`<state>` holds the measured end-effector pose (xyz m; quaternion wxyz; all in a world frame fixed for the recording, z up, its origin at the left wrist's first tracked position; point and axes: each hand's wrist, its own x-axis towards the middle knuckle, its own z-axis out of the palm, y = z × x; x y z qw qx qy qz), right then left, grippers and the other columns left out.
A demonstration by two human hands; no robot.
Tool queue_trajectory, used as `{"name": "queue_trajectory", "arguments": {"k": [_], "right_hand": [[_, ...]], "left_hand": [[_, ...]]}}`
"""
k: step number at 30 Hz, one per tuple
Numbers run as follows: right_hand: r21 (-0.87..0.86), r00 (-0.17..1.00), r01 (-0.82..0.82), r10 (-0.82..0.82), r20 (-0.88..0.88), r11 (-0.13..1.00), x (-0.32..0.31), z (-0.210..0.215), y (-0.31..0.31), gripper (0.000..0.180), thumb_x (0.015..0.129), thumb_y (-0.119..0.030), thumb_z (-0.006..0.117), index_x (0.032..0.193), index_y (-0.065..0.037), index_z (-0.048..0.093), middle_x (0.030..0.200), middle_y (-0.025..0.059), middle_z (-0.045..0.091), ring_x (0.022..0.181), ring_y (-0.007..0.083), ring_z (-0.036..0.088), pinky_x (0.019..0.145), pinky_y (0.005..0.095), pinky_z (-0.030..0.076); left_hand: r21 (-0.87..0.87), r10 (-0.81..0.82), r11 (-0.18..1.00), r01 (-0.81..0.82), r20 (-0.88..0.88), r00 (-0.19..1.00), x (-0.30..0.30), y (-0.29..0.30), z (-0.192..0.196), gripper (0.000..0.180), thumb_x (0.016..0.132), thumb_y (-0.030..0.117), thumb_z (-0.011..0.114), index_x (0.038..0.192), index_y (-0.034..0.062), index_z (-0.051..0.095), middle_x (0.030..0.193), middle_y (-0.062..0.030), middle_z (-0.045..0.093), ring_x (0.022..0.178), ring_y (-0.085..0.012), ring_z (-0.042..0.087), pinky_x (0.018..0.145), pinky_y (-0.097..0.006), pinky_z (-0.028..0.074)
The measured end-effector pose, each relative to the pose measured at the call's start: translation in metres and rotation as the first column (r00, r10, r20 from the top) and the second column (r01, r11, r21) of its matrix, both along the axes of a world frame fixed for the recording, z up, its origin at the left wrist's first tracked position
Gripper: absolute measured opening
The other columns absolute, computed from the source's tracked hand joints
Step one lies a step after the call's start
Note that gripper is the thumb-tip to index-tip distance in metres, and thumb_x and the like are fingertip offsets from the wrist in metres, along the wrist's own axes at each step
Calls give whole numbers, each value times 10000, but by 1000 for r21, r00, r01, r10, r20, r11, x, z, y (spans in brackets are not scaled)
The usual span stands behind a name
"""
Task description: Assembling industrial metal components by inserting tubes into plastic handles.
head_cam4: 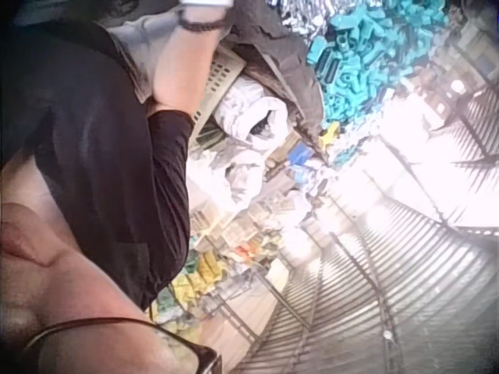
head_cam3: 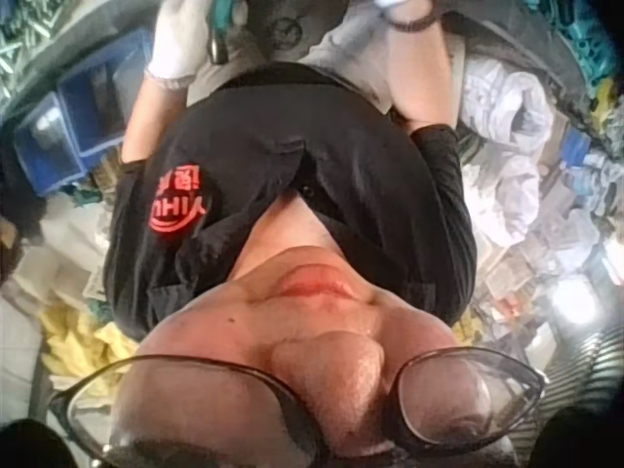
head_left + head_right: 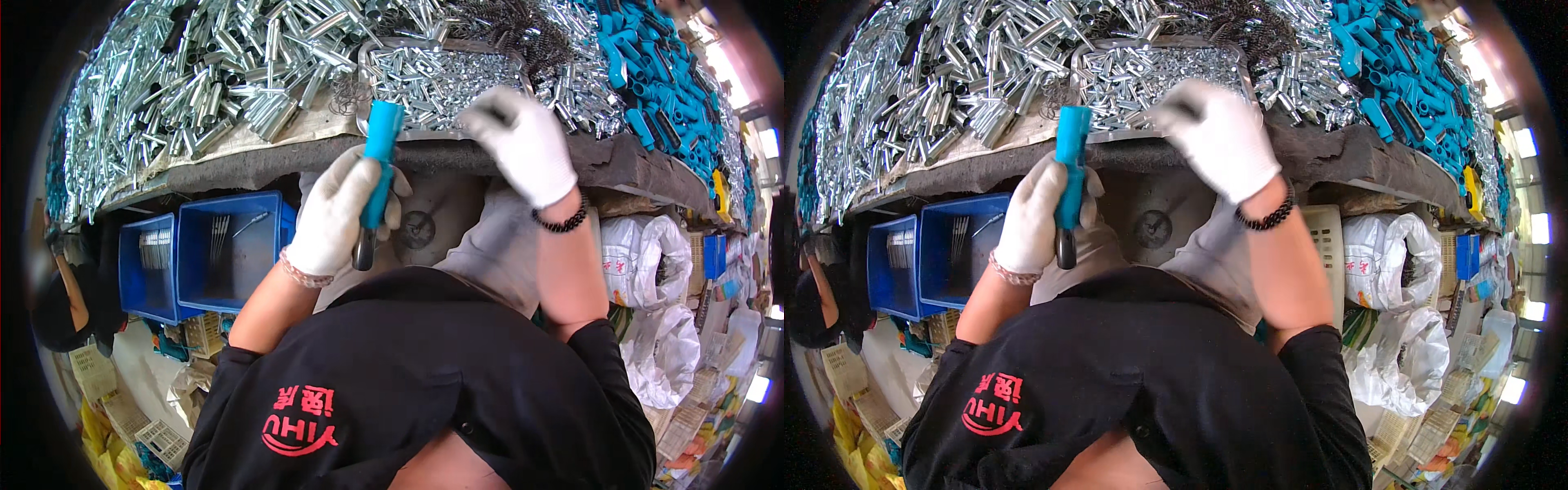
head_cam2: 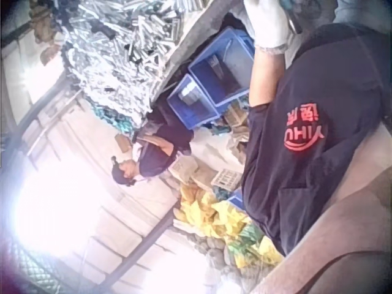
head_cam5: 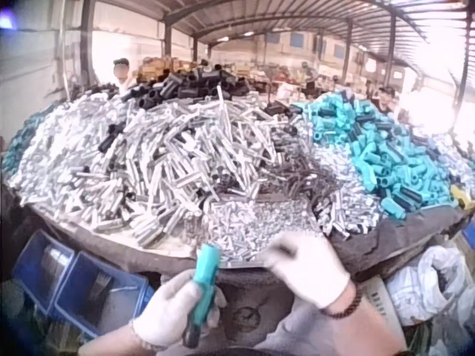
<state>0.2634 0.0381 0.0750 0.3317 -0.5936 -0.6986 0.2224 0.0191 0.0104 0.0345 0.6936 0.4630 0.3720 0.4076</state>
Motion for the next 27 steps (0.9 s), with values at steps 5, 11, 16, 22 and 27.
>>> {"name": "queue_trajectory", "arguments": {"k": [5,11,16,22,27], "right_hand": [[150,867,49,-116,484,988,47,-37,29,190,861,-239,685,945,-76,734,930,151,710,918,335,669,830,430,524],[291,942,34,-128,310,956,61,-40,31,162,882,-185,676,983,-83,751,955,122,729,941,296,676,856,377,525],[12,977,72,-68,-204,997,25,-10,5,123,902,-50,654,986,-18,737,969,59,733,872,124,672,799,261,527],[42,807,-76,86,-584,996,-53,-14,-33,124,840,12,744,953,-3,693,966,67,711,884,116,652,814,251,517],[90,746,-87,124,-654,992,-64,-29,-32,113,841,10,748,929,-15,682,936,43,687,859,110,638,823,263,511]], "left_hand": [[-341,131,939,-46,231,964,4,6,5,447,1062,447,451,1131,20,563,906,-74,602,680,-131,553,527,-265,450],[-383,118,923,-17,242,963,3,12,6,469,1066,479,416,1248,60,523,891,-48,555,644,-113,488,503,-239,412],[-489,63,840,235,518,853,5,19,3,568,1074,518,322,1407,79,463,779,-29,480,529,-95,420,436,-238,349],[-335,-67,739,584,826,559,9,20,-18,517,1055,565,325,1395,207,478,799,-64,542,479,-137,431,430,-264,356],[-424,-13,721,548,783,622,11,14,-7,597,1009,662,310,1097,135,576,664,-67,495,423,-143,407,366,-275,308]]}}
